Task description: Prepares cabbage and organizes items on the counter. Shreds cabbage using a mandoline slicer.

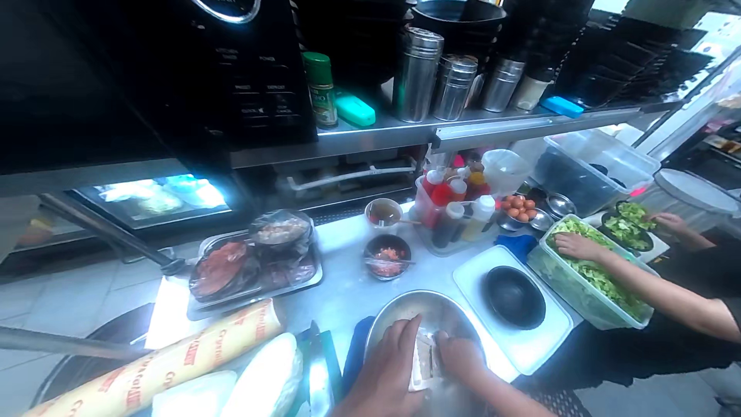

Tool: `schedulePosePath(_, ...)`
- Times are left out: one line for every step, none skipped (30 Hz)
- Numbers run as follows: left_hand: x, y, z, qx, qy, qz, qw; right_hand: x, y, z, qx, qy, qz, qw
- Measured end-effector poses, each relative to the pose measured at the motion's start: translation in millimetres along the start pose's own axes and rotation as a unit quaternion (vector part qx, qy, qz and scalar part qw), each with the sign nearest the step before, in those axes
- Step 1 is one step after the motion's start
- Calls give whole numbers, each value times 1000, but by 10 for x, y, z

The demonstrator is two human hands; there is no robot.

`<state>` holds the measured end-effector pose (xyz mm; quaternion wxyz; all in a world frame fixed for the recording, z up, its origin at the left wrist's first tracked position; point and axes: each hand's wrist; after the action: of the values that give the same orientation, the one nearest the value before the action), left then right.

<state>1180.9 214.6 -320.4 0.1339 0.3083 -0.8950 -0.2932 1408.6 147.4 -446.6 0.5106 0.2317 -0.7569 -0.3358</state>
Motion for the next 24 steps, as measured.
schedulePosePath(6, -8, 26, -3, -2, -3, 1000, -7, 2, 7, 4, -3, 10, 1000)
schedulePosePath(13, -12, 45, -4, -2, -5, 1000, -8, 22, 0, 4, -5, 20, 1000)
schedulePosePath(15, -21, 67, -3, -4, -8, 1000, -4, 60, -13, 7, -3, 35, 999)
schedulePosePath(12, -31, 87, 0, -7, -13, 1000, -6, 97, -32, 14, 3, 47, 999)
schedulePosePath(10, -33, 95, 5, -7, -15, 1000, -7, 119, -55, 23, 15, 56, 998)
schedulePosePath(6, -28, 92, 9, -6, -12, 1000, -8, 128, -76, 32, 27, 63, 997)
schedulePosePath(1, -22, 85, 13, -3, -9, 1000, -13, 126, -90, 43, 38, 70, 996)
schedulePosePath(-2, -17, 80, 16, -1, -6, 1000, -22, 117, -97, 51, 44, 73, 995)
schedulePosePath(-6, -17, 83, 19, -1, -5, 1000, -37, 103, -109, 55, 49, 75, 994)
schedulePosePath(-13, -15, 94, 25, -2, -6, 1000, -52, 107, -136, 48, 57, 75, 994)
schedulePosePath(-22, -10, 113, 34, -2, -9, 999, -79, 116, -188, 30, 73, 72, 994)
schedulePosePath(-28, -1, 137, 47, -4, -12, 999, -118, 124, -261, -3, 97, 60, 993)
schedulePosePath(-31, 14, 168, 64, -7, -16, 998, -160, 140, -341, -44, 121, 48, 990)
schedulePosePath(-34, 29, 207, 79, -9, -20, 997, -182, 179, -423, -101, 137, 48, 984)
schedulePosePath(-39, 43, 248, 96, -9, -24, 995, -183, 216, -507, -161, 144, 54, 975)
schedulePosePath(-44, 51, 286, 115, -6, -28, 993, -164, 243, -590, -222, 144, 62, 962)
schedulePosePath(-47, 58, 318, 136, -2, -32, 990, -115, 256, -664, -290, 136, 70, 945)
schedulePosePath(-50, 64, 349, 153, -4, -39, 987, -60, 263, -719, -362, 118, 79, 921)
schedulePosePath(-54, 75, 371, 165, -9, -45, 985, -18, 258, -756, -428, 98, 83, 895)
schedulePosePath(-57, 83, 393, 171, -12, -48, 984, 4, 234, -770, -485, 76, 79, 867)
schedulePosePath(-57, 91, 409, 171, -13, -48, 984, 11, 202, -771, -526, 59, 72, 845)
schedulePosePath(-60, 95, 423, 168, -13, -47, 985, 8, 167, -760, -544, 49, 65, 835)
schedulePosePath(-66, 100, 431, 163, -13, -45, 985, -2, 128, -736, -538, 46, 57, 840)
schedulePosePath(-73, 107, 431, 156, -13, -42, 987, -11, 89, -697, -510, 53, 45, 857)
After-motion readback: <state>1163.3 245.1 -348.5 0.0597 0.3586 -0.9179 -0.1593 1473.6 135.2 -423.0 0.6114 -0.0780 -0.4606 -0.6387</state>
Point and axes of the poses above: each hand's wrist, its own x-axis away from the middle knuckle, its own y-axis out of the back of the hand, z = x × y, and after that the axes turned 10 degrees about x, right-handed
